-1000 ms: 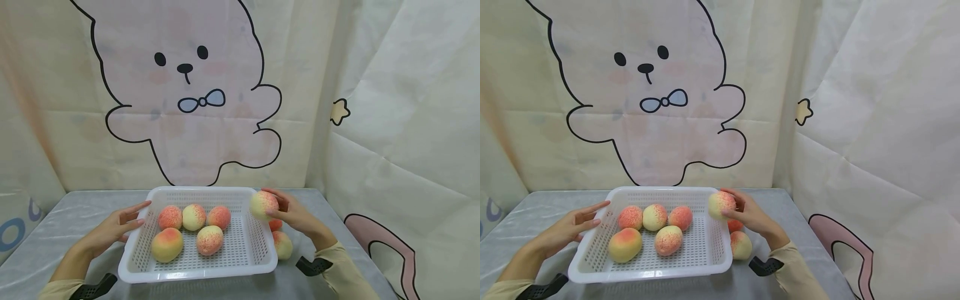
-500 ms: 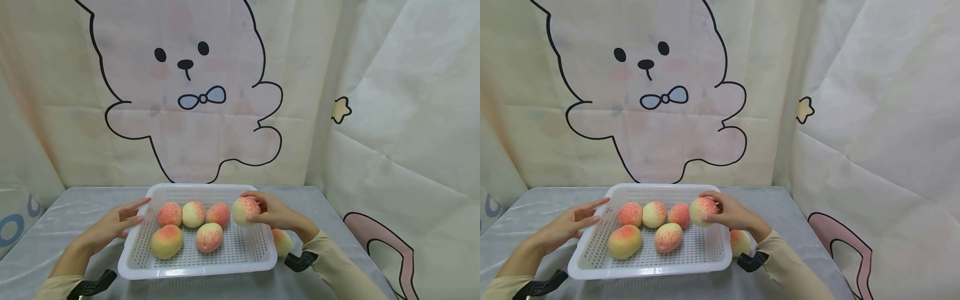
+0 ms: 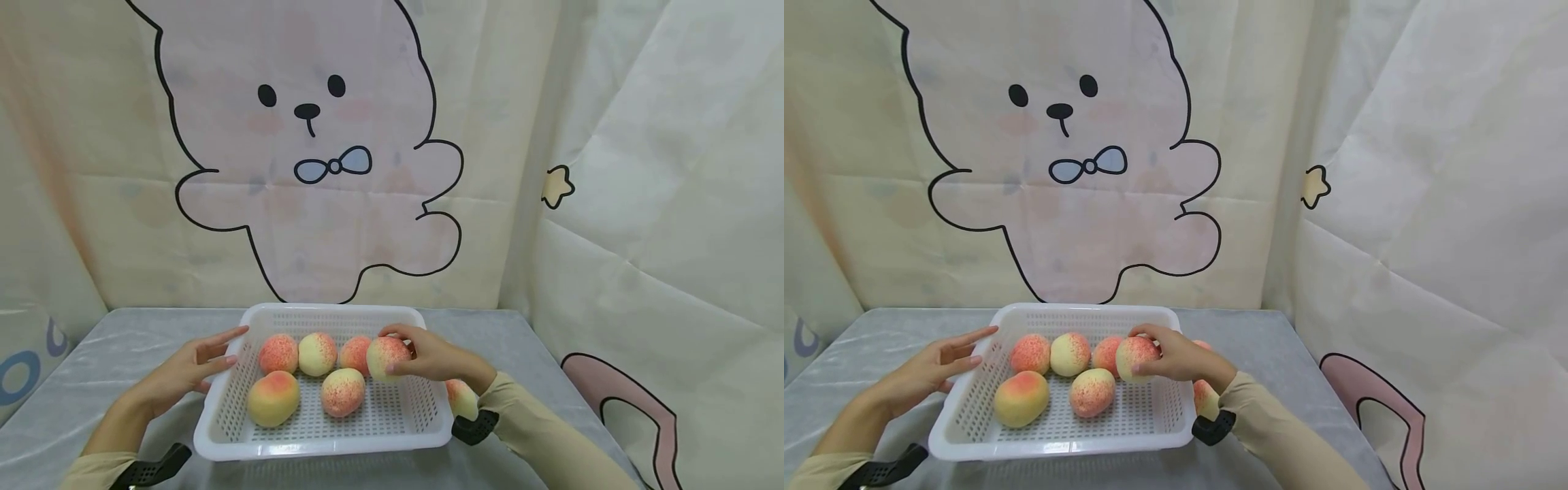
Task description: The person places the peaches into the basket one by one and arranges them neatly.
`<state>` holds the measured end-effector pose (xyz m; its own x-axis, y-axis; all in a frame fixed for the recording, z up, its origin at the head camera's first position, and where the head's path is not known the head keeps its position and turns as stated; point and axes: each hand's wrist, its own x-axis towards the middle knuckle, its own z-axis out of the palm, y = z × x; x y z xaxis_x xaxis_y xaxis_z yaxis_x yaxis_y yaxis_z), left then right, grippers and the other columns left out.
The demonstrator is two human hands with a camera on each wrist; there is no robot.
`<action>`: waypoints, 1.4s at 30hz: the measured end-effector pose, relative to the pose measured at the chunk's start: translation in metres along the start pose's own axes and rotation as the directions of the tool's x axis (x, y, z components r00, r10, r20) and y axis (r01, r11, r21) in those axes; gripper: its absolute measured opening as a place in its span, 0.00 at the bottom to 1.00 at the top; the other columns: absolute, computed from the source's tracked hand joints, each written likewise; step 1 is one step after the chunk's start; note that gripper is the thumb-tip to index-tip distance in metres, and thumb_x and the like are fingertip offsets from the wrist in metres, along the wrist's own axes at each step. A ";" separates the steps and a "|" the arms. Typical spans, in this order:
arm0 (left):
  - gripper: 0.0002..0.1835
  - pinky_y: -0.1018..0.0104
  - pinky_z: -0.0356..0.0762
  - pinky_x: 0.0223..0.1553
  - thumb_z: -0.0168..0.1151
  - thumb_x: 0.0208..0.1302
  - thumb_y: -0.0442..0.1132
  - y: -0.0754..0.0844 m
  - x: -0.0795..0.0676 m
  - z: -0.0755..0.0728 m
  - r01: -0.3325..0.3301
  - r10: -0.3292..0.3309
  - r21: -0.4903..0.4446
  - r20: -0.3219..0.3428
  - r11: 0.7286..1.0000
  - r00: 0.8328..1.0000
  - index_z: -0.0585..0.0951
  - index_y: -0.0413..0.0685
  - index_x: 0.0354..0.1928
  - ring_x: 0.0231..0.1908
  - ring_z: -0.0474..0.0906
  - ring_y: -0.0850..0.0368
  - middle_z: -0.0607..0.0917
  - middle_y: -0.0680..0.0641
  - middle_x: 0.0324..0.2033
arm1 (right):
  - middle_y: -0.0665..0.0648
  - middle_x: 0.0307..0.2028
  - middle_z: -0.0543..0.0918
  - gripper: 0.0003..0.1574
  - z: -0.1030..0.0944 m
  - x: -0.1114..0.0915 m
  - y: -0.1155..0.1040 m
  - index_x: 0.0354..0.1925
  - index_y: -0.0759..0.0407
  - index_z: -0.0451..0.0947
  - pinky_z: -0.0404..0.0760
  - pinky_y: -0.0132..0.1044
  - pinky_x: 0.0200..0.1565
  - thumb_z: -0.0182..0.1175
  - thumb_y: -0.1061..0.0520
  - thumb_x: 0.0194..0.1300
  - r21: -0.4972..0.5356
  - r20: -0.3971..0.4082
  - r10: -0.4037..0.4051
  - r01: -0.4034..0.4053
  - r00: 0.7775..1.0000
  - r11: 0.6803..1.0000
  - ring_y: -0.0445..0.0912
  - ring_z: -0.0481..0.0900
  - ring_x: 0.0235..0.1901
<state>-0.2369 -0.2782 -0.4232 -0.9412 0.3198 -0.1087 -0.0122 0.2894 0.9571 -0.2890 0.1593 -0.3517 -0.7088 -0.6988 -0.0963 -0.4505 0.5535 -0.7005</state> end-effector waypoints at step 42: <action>0.37 0.49 0.87 0.45 0.54 0.77 0.44 -0.002 -0.001 -0.001 -0.032 0.033 -0.023 0.035 0.999 0.999 0.50 0.50 0.81 0.56 0.82 0.53 0.53 0.27 0.77 | 0.54 0.50 0.81 0.29 0.011 0.020 -0.009 0.56 0.51 0.75 0.80 0.42 0.50 0.74 0.51 0.60 -0.284 0.074 0.219 -0.190 0.973 0.940 0.44 0.78 0.48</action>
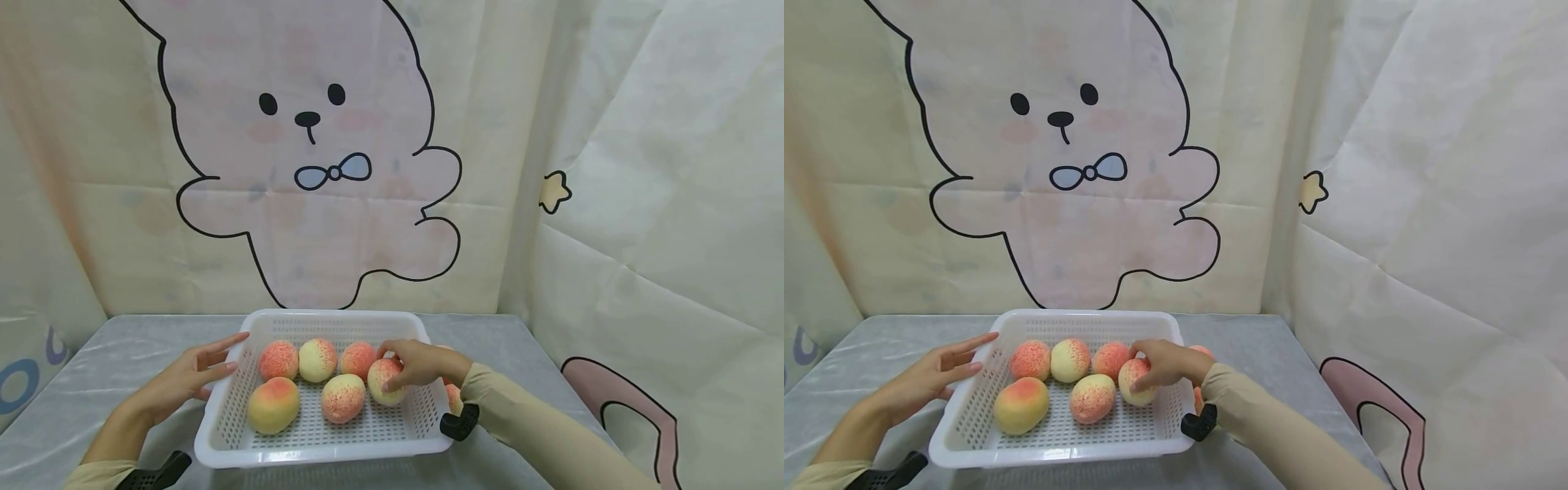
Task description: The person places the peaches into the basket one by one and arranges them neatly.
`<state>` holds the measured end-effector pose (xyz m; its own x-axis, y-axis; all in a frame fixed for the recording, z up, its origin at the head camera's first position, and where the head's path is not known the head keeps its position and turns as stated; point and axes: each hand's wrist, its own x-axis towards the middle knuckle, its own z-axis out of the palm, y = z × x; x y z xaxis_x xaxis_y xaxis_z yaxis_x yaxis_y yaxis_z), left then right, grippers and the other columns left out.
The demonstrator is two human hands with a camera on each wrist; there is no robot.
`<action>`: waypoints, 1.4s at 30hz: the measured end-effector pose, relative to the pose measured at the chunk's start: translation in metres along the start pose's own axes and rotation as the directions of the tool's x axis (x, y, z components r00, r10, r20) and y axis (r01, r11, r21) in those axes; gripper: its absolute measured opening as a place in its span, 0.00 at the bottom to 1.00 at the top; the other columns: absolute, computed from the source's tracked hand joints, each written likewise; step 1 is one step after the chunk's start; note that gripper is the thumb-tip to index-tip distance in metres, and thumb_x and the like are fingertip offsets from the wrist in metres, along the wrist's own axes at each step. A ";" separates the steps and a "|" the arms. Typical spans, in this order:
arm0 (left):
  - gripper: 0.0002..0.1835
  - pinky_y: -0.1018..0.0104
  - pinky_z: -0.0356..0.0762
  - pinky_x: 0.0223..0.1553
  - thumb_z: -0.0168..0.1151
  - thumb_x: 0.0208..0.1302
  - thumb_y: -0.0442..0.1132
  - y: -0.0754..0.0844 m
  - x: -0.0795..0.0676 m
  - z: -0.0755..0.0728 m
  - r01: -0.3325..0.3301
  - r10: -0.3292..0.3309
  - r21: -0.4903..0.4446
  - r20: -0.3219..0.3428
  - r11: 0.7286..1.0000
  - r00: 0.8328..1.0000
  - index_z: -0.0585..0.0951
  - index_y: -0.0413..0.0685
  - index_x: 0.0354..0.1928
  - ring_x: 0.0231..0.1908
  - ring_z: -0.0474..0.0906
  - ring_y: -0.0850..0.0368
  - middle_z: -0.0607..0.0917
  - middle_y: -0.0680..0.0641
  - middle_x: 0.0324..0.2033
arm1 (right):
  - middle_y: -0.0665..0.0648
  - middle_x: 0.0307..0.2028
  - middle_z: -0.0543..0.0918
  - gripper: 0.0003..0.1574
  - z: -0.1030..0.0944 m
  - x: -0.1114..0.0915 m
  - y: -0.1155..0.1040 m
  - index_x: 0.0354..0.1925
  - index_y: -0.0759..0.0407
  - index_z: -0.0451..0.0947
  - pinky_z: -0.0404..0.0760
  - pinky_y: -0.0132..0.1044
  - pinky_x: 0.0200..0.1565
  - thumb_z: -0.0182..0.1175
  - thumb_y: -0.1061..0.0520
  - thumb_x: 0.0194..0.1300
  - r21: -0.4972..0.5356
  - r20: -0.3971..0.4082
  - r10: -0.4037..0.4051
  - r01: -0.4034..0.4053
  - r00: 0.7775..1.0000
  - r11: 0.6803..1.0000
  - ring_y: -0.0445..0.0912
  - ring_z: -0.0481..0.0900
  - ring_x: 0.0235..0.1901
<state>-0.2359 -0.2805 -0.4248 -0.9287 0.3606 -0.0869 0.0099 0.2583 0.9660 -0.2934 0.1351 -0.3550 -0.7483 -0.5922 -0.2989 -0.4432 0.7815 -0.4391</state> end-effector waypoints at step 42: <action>0.38 0.47 0.86 0.46 0.54 0.77 0.45 -0.003 0.003 0.000 0.012 -0.012 0.004 -0.012 1.000 1.000 0.50 0.51 0.81 0.59 0.80 0.46 0.53 0.26 0.77 | 0.68 0.69 0.71 0.33 -0.034 -0.018 0.021 0.71 0.59 0.67 0.75 0.60 0.65 0.57 0.48 0.75 0.224 -0.096 -0.162 0.180 0.982 0.958 0.65 0.73 0.67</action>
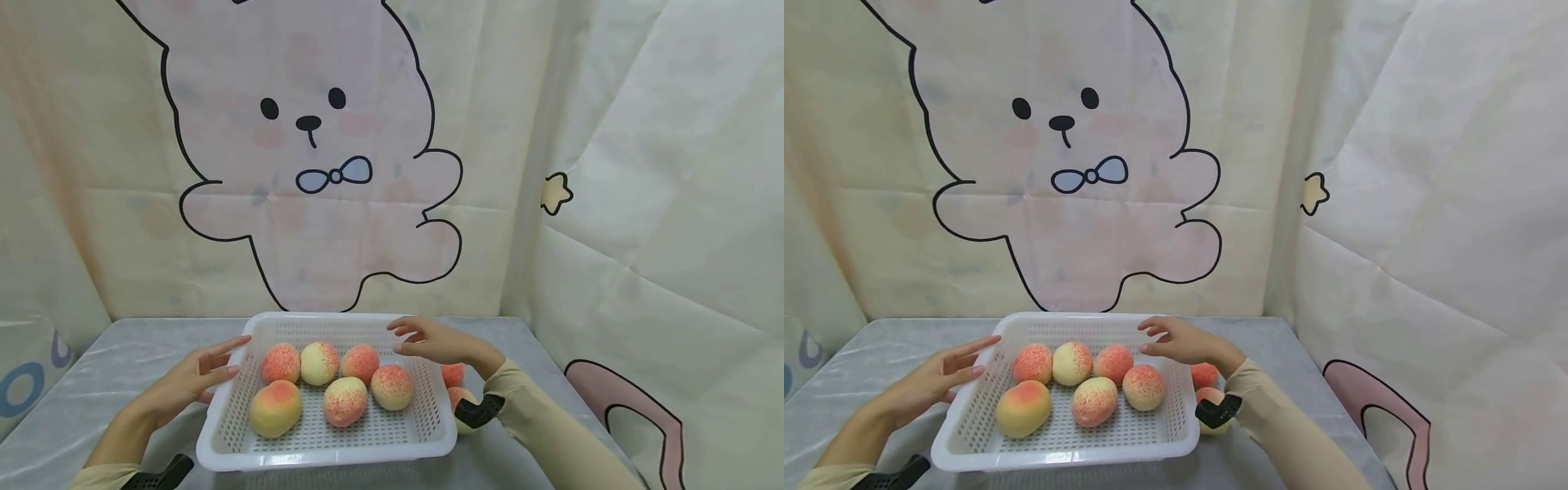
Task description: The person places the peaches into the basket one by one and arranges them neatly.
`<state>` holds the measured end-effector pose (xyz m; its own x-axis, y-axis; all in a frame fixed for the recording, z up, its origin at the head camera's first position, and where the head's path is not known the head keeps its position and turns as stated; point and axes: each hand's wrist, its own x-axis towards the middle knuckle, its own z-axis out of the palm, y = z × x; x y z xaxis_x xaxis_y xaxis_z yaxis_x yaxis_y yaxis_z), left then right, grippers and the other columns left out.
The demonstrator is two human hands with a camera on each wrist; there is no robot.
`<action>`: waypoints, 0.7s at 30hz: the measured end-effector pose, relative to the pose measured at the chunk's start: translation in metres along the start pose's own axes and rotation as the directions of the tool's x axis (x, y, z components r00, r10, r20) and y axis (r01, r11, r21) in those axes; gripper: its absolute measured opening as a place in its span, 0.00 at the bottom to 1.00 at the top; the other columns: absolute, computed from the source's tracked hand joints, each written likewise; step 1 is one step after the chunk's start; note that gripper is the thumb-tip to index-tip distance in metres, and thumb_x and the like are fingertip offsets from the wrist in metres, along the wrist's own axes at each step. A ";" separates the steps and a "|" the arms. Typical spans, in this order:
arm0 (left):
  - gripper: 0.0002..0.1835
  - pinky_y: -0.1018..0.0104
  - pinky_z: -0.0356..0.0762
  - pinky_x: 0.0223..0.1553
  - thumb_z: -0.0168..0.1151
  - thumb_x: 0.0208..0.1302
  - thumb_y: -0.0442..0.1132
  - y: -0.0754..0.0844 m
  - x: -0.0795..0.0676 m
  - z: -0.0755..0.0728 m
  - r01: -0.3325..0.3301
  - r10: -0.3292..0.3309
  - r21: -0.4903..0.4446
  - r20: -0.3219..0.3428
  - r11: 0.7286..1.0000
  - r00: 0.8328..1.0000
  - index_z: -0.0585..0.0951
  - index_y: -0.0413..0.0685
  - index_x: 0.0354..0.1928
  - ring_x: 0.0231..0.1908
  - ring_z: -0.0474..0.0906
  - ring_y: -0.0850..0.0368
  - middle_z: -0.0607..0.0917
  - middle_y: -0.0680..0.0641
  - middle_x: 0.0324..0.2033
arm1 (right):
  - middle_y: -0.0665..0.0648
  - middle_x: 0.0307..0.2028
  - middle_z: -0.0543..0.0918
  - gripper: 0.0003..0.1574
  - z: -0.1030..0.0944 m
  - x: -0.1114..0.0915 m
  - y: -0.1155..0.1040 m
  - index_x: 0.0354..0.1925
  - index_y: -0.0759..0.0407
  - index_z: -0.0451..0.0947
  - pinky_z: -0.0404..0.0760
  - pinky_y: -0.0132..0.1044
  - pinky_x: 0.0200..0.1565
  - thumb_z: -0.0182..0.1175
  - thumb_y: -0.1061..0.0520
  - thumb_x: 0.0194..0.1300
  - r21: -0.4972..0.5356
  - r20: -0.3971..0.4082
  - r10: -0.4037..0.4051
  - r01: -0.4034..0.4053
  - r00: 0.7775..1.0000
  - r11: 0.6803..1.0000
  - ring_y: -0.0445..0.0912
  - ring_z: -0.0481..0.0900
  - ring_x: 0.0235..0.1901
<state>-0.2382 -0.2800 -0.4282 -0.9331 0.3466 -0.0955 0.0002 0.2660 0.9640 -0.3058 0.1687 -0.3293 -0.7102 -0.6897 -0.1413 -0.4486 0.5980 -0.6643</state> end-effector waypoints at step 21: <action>0.40 0.50 0.87 0.44 0.58 0.75 0.46 0.003 -0.001 0.004 0.032 -0.031 0.015 -0.055 0.999 0.998 0.51 0.52 0.81 0.56 0.82 0.46 0.53 0.28 0.77 | 0.70 0.72 0.68 0.33 -0.011 -0.054 0.023 0.74 0.59 0.61 0.74 0.60 0.65 0.55 0.54 0.77 0.197 -0.229 -0.089 0.136 0.969 0.971 0.69 0.70 0.68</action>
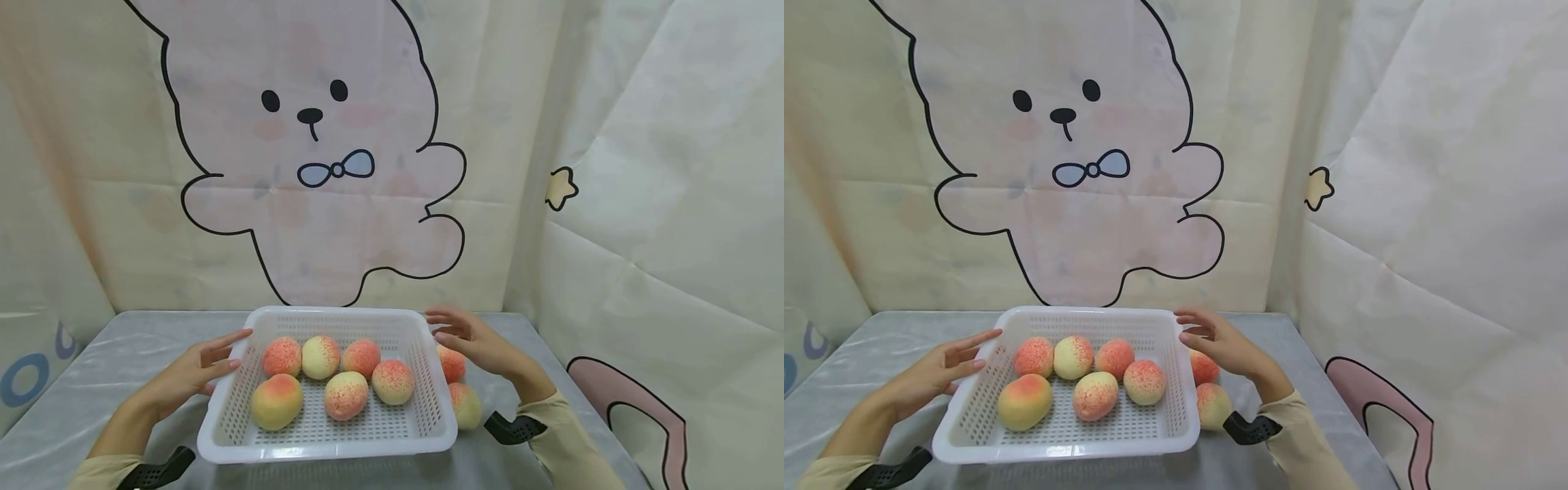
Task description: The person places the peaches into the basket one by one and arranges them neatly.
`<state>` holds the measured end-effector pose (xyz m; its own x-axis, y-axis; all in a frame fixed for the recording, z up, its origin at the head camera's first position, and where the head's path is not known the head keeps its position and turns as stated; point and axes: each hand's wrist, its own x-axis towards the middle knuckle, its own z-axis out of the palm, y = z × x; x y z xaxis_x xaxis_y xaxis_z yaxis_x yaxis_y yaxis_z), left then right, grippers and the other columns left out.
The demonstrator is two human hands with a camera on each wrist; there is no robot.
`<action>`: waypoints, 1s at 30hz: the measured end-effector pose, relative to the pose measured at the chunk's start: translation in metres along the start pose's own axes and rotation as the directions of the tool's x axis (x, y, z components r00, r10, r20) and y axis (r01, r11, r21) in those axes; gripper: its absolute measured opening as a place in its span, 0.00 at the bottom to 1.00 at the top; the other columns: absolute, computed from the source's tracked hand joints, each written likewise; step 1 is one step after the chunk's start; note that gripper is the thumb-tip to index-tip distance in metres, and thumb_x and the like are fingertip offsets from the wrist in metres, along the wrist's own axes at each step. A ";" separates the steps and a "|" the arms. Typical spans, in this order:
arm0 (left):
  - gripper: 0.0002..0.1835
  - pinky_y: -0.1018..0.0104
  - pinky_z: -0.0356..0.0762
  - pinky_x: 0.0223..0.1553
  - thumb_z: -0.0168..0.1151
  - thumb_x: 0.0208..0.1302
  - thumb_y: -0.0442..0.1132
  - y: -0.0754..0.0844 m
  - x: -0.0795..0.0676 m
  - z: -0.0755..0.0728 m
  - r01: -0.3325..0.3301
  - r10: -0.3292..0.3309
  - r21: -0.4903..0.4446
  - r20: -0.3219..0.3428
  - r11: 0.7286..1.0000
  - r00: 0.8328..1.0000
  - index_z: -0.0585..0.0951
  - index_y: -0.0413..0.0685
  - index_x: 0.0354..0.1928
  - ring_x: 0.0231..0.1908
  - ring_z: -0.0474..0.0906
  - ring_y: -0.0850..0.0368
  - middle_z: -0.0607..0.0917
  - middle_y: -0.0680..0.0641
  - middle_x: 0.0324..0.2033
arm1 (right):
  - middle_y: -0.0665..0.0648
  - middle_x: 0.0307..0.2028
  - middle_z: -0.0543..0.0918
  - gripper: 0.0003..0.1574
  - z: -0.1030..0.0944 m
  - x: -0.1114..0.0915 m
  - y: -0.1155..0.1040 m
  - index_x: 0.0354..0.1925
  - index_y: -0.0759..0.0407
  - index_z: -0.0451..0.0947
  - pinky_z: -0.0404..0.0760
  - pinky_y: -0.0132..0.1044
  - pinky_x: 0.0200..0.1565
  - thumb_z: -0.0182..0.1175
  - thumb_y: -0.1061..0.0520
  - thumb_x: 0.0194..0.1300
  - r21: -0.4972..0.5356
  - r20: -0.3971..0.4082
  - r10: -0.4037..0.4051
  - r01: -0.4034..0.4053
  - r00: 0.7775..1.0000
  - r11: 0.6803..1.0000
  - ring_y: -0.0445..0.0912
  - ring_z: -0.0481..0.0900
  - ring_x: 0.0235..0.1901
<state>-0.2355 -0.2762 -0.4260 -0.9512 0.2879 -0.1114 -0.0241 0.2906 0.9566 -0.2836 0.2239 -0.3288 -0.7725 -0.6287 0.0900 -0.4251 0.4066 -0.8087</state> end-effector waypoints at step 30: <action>0.38 0.51 0.87 0.43 0.56 0.76 0.44 0.000 -0.001 -0.002 -0.048 0.049 -0.008 0.030 0.999 0.998 0.51 0.49 0.80 0.54 0.83 0.50 0.55 0.25 0.76 | 0.73 0.67 0.73 0.28 -0.007 -0.018 0.082 0.71 0.64 0.65 0.82 0.42 0.59 0.51 0.55 0.79 0.103 -0.247 0.072 -0.047 0.966 0.994 0.31 0.81 0.53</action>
<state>-0.2347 -0.2784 -0.4257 -0.9417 0.3286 -0.0727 0.0196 0.2690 0.9629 -0.3076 0.2734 -0.3924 -0.8935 -0.4145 0.1727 -0.3373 0.3655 -0.8675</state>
